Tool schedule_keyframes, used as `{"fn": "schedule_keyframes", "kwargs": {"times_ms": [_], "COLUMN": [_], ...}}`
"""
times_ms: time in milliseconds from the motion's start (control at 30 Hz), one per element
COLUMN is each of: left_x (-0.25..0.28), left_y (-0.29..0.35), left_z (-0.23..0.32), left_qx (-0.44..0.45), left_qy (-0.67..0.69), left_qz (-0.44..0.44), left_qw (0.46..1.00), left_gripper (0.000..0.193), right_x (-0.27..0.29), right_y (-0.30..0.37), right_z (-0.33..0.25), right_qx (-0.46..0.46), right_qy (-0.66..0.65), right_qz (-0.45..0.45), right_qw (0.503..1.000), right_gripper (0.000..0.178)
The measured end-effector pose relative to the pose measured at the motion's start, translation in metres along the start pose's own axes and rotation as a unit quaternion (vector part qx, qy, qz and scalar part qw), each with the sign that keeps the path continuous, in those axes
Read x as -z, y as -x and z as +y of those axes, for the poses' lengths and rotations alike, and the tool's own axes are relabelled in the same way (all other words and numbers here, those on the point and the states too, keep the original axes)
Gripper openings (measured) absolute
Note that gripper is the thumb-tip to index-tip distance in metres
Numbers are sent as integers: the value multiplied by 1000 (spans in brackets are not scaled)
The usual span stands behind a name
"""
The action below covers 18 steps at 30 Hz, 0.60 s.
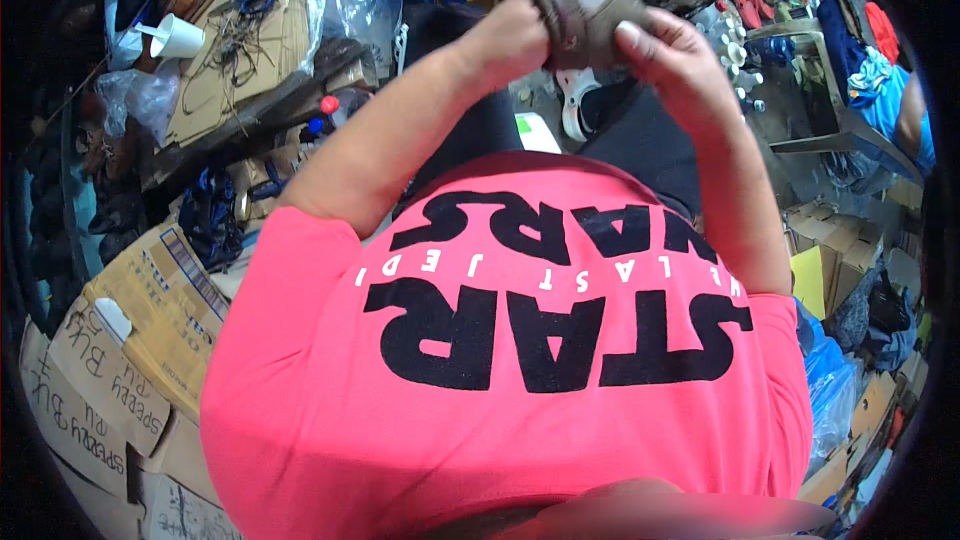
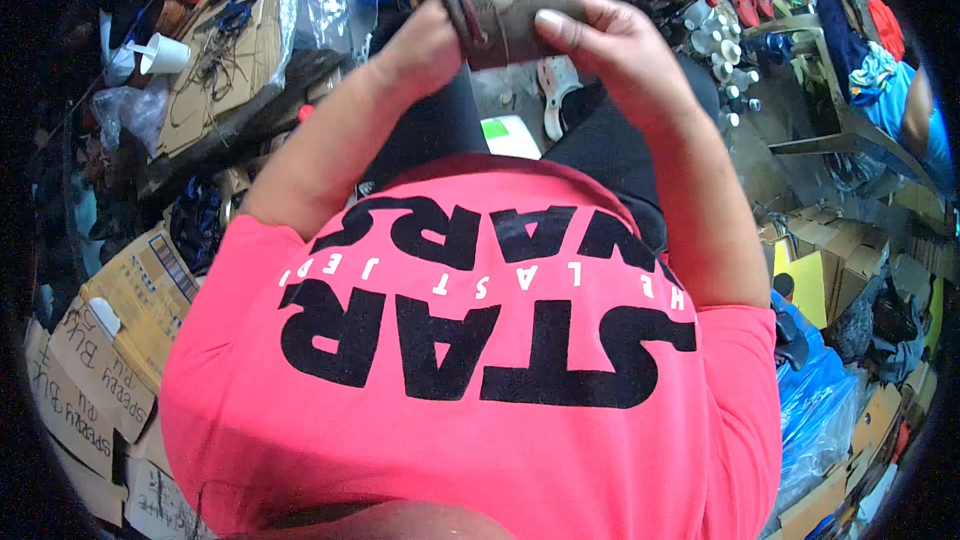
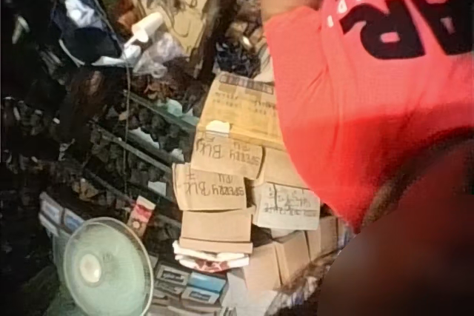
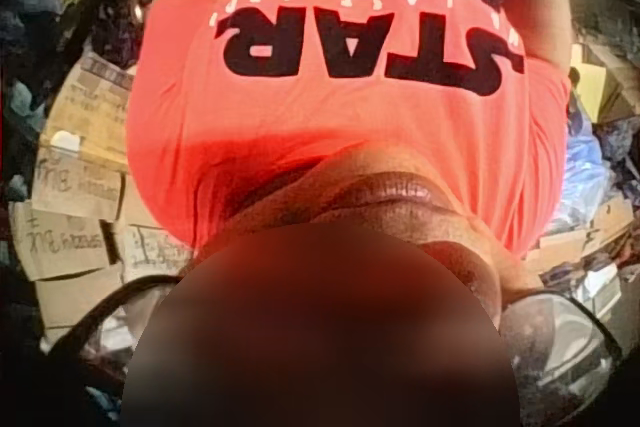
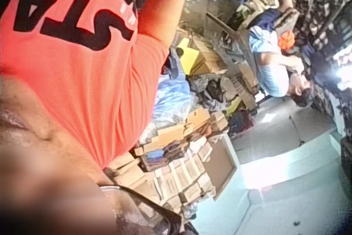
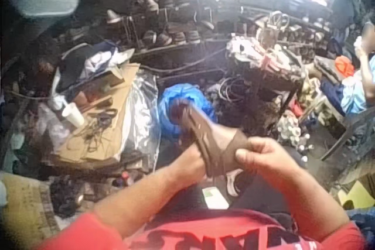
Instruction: Manually stitching leather components of a shoe using a needle and thread.
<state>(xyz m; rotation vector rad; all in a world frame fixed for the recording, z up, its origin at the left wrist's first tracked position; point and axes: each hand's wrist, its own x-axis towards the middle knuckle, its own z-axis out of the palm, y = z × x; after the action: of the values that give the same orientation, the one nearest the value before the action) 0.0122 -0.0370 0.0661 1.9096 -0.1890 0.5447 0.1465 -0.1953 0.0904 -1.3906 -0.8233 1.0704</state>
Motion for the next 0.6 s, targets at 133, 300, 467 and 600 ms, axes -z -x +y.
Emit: {"fn": "schedule_keyframes", "kwargs": {"times_ms": [133, 300, 467, 600], "left_x": [13, -5, -5, -9], "left_y": [-13, -16, -39, -36], "left_z": [14, 28, 45, 62], "left_qx": [126, 109, 142, 135], "left_qy": [300, 200, 458, 509], "left_qz": [29, 64, -14, 34], "left_qw": [945, 972, 877, 849], "left_gripper": [20, 23, 28, 30], "right_x": [-17, 4, 32, 2], "right_y": [14, 30, 15, 22], "right_z": [-30, -21, -15, -44], "right_qx": [94, 62, 195, 202], "right_qy": [-30, -114, 31, -70], "right_qz": [-5, -61, -79, -82], "right_qw": [995, 990, 977, 974], "right_gripper": [29, 35, 41, 38]}}
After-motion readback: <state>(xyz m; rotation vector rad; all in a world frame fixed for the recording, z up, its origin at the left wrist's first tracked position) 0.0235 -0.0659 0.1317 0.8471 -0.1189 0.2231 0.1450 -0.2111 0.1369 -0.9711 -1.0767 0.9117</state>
